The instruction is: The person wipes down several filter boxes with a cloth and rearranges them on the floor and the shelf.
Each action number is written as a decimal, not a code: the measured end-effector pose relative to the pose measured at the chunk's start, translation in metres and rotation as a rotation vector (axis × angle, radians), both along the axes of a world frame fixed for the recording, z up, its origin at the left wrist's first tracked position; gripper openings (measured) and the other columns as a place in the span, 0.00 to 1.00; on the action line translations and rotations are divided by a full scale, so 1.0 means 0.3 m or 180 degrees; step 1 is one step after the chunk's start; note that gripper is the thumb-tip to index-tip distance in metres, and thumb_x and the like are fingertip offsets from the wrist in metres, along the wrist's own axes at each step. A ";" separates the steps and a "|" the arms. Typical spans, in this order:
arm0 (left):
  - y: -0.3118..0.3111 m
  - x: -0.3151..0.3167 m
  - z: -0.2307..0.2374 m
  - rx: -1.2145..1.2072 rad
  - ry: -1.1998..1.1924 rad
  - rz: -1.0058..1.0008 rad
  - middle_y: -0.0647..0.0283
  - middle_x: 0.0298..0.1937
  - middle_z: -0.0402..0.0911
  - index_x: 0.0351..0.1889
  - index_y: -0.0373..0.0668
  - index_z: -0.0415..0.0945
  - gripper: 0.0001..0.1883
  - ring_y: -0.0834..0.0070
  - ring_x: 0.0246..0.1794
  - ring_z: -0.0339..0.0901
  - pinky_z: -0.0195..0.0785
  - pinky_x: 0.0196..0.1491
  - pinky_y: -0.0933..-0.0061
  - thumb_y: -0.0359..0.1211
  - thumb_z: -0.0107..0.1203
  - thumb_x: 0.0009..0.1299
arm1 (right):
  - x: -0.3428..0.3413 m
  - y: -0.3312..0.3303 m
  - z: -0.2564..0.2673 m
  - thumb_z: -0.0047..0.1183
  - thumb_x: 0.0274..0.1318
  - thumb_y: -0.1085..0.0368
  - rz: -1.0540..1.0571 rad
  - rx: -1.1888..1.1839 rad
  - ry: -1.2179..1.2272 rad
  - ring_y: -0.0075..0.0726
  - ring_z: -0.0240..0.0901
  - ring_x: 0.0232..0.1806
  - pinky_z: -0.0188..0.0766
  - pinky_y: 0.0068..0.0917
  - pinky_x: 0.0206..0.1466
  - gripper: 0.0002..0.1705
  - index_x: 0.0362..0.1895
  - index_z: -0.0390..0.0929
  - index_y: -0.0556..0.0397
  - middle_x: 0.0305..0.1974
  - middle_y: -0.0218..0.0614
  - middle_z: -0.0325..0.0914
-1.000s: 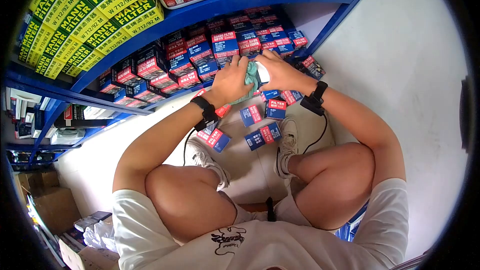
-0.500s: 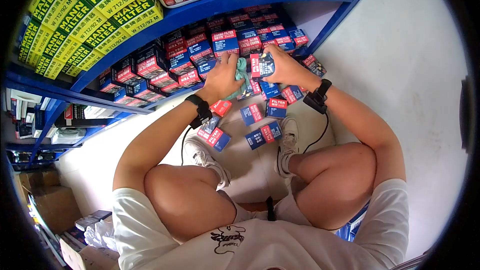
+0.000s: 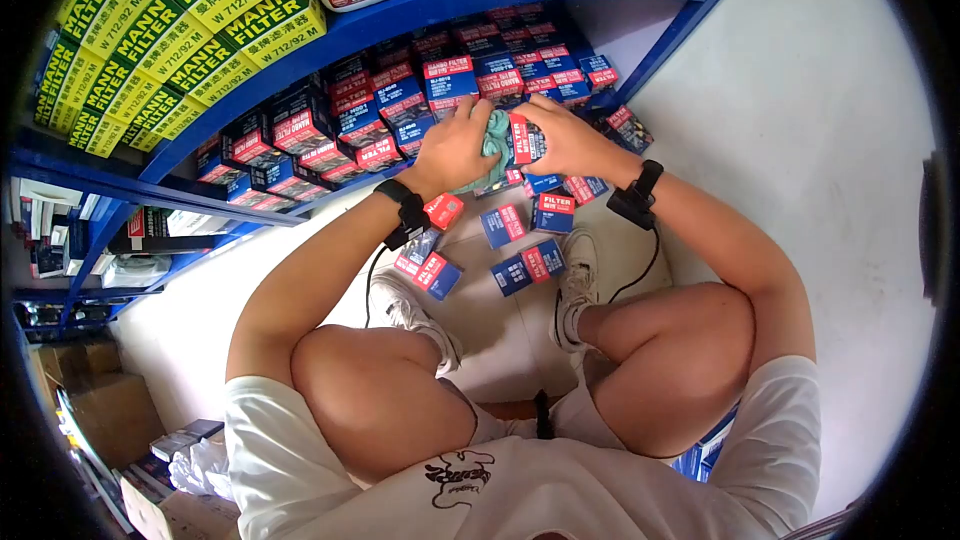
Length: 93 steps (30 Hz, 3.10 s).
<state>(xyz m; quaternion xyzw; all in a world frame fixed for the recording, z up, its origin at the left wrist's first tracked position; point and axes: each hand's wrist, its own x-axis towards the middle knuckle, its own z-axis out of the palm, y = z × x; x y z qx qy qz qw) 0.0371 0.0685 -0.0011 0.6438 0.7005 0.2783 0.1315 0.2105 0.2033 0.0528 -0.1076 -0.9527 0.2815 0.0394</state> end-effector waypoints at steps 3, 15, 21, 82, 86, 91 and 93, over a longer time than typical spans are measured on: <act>0.001 -0.006 -0.017 -0.0048 0.0151 0.0101 0.45 0.55 0.70 0.59 0.38 0.63 0.32 0.43 0.53 0.75 0.74 0.51 0.49 0.38 0.64 0.58 | 0.006 -0.007 0.021 0.73 0.38 0.61 0.0043 -0.0180 -0.0229 0.53 0.70 0.57 0.68 0.39 0.61 0.42 0.59 0.69 0.59 0.53 0.47 0.70; -0.022 0.017 -0.023 -0.0290 -0.0290 0.0345 0.41 0.60 0.68 0.66 0.36 0.58 0.38 0.40 0.57 0.73 0.73 0.56 0.48 0.41 0.62 0.61 | -0.023 0.023 -0.069 0.70 0.46 0.45 -0.1249 0.0084 0.0007 0.66 0.70 0.61 0.69 0.43 0.63 0.53 0.58 0.58 0.78 0.56 0.75 0.67; -0.013 -0.031 -0.052 -0.0339 -0.0300 0.0525 0.41 0.59 0.68 0.65 0.36 0.59 0.37 0.40 0.57 0.74 0.72 0.56 0.48 0.39 0.62 0.60 | 0.000 0.034 -0.047 0.74 0.43 0.47 -0.0906 -0.0813 -0.0251 0.57 0.73 0.56 0.69 0.40 0.61 0.50 0.57 0.60 0.66 0.54 0.63 0.71; -0.020 0.088 0.021 -0.0142 0.0288 0.0034 0.46 0.54 0.70 0.59 0.39 0.64 0.35 0.45 0.52 0.76 0.77 0.49 0.50 0.40 0.68 0.56 | 0.023 0.021 -0.077 0.73 0.35 0.66 0.0050 -0.0384 -0.0111 0.56 0.69 0.57 0.68 0.40 0.60 0.47 0.64 0.67 0.57 0.53 0.47 0.66; -0.002 0.062 0.012 -0.0379 0.0201 0.0335 0.46 0.54 0.71 0.60 0.38 0.63 0.36 0.45 0.50 0.78 0.78 0.47 0.51 0.40 0.67 0.57 | 0.020 -0.007 -0.049 0.76 0.34 0.62 -0.0024 -0.0386 -0.0046 0.54 0.69 0.56 0.68 0.40 0.60 0.47 0.63 0.68 0.57 0.54 0.46 0.68; -0.028 0.058 -0.019 -0.0232 0.0282 0.0390 0.46 0.55 0.71 0.61 0.38 0.63 0.35 0.44 0.50 0.78 0.77 0.48 0.51 0.39 0.66 0.58 | 0.032 -0.031 0.013 0.75 0.36 0.59 0.0025 -0.0510 -0.0325 0.50 0.68 0.57 0.68 0.36 0.58 0.44 0.60 0.70 0.55 0.52 0.39 0.71; -0.041 0.042 -0.028 -0.0265 0.0201 0.0366 0.46 0.57 0.70 0.61 0.38 0.63 0.35 0.43 0.51 0.77 0.77 0.49 0.50 0.40 0.65 0.58 | 0.052 -0.020 0.004 0.75 0.36 0.59 0.0023 0.0588 -0.0435 0.52 0.68 0.57 0.67 0.37 0.60 0.42 0.58 0.71 0.55 0.54 0.41 0.71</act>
